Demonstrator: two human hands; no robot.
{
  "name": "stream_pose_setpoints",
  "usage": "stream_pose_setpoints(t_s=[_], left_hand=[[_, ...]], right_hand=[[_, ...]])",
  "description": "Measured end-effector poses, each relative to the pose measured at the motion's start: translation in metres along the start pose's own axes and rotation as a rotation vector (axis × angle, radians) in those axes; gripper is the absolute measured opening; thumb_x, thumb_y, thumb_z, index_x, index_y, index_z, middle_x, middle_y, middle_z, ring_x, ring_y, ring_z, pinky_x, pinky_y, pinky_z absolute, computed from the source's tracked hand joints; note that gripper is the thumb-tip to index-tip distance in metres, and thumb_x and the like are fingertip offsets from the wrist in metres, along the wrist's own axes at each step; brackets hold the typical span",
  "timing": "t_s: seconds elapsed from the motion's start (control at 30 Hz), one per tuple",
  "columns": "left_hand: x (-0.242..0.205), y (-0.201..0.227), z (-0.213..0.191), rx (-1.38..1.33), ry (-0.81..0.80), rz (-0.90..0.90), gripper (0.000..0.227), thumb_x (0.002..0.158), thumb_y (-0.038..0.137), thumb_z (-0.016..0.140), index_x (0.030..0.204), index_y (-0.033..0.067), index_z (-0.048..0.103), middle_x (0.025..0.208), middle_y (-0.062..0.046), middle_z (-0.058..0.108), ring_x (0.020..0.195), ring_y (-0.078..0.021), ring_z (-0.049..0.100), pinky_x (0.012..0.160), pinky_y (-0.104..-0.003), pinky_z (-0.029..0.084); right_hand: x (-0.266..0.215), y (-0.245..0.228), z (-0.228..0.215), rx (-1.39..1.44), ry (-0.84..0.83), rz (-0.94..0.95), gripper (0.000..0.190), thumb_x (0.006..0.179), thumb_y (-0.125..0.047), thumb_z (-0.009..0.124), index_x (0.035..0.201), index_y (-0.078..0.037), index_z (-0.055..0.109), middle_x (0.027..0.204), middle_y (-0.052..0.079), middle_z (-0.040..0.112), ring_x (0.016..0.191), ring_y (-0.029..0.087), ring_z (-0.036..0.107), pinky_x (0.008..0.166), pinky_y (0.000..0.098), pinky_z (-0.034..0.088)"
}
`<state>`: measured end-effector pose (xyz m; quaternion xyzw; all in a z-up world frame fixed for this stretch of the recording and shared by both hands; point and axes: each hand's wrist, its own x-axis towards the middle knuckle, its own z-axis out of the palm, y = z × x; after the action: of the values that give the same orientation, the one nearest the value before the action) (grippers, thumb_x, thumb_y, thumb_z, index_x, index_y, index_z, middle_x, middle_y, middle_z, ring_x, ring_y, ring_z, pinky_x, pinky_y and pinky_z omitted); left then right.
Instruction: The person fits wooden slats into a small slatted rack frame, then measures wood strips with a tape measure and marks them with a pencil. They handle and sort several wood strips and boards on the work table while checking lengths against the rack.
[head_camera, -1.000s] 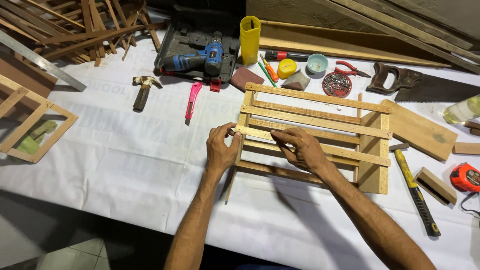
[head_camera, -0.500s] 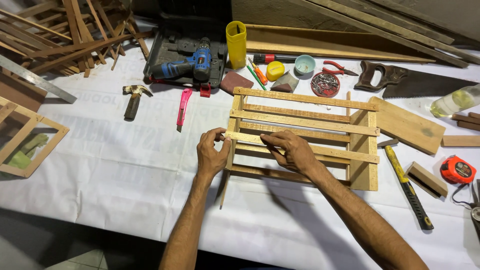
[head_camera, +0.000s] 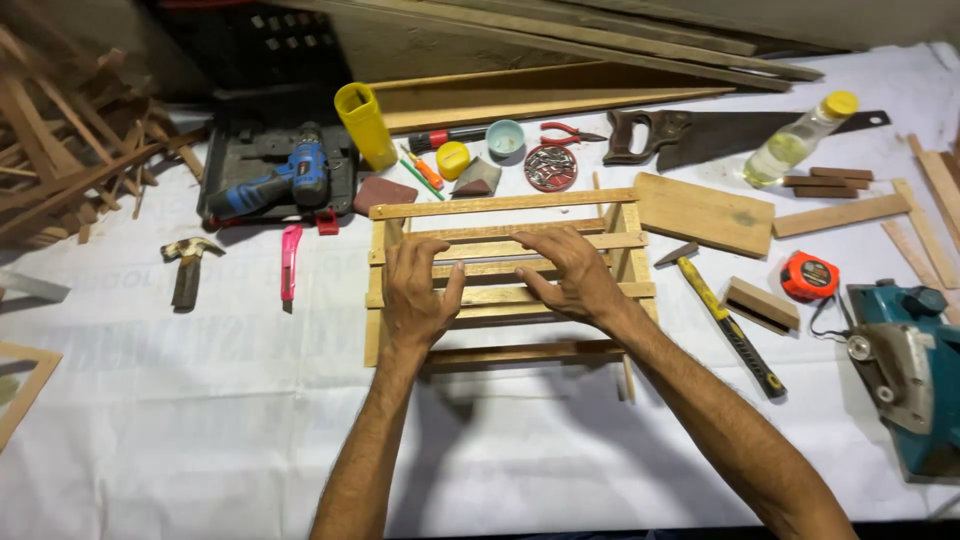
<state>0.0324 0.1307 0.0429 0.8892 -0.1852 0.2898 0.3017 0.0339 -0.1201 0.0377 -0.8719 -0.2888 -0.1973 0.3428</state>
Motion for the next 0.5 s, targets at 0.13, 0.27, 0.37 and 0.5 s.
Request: stream_pose_setpoints(t_s=[0.13,0.27,0.37,0.5], left_hand=[[0.025,0.059,0.053,-0.104,-0.045,0.107,0.029,0.089,0.02,0.078,0.112,0.0077,0.066,0.109,-0.011,0.063,0.107,-0.0317,0.058,0.091,-0.045,0.047],[0.033,0.128,0.116,-0.185,-0.144,0.24,0.028,0.088,0.02,0.079,0.111,0.0082,0.067,0.105,-0.01,0.063,0.103,-0.0308,0.057,0.088,-0.045,0.046],[0.029,0.179,0.161,-0.201,-0.194,0.33,0.028,0.087,0.021,0.079,0.109,0.0086,0.066,0.105,-0.01,0.062,0.104,-0.03,0.056,0.089,-0.046,0.046],[0.019,0.252,0.218,-0.244,-0.324,0.361,0.035,0.082,0.021,0.078,0.111,0.0059,0.067,0.108,-0.012,0.061,0.108,-0.0324,0.055,0.085,-0.049,0.044]], right_hand=[[-0.037,0.026,-0.057,-0.06,0.135,-0.004,0.045,0.093,-0.019,0.076,0.135,-0.011,0.061,0.122,0.014,0.072,0.113,0.03,0.066,0.1,0.0417,0.054],[-0.09,0.046,-0.119,-0.133,0.09,0.306,0.042,0.088,-0.017,0.077,0.129,-0.01,0.069,0.101,0.011,0.072,0.093,0.027,0.067,0.084,0.0404,0.055],[-0.134,0.068,-0.151,-0.152,0.139,0.489,0.037,0.088,-0.017,0.077,0.123,-0.01,0.072,0.096,0.01,0.072,0.088,0.026,0.067,0.079,0.0391,0.055],[-0.206,0.115,-0.181,-0.196,0.264,0.51,0.035,0.086,-0.016,0.078,0.119,-0.007,0.073,0.101,0.011,0.072,0.096,0.028,0.069,0.084,0.0404,0.055]])
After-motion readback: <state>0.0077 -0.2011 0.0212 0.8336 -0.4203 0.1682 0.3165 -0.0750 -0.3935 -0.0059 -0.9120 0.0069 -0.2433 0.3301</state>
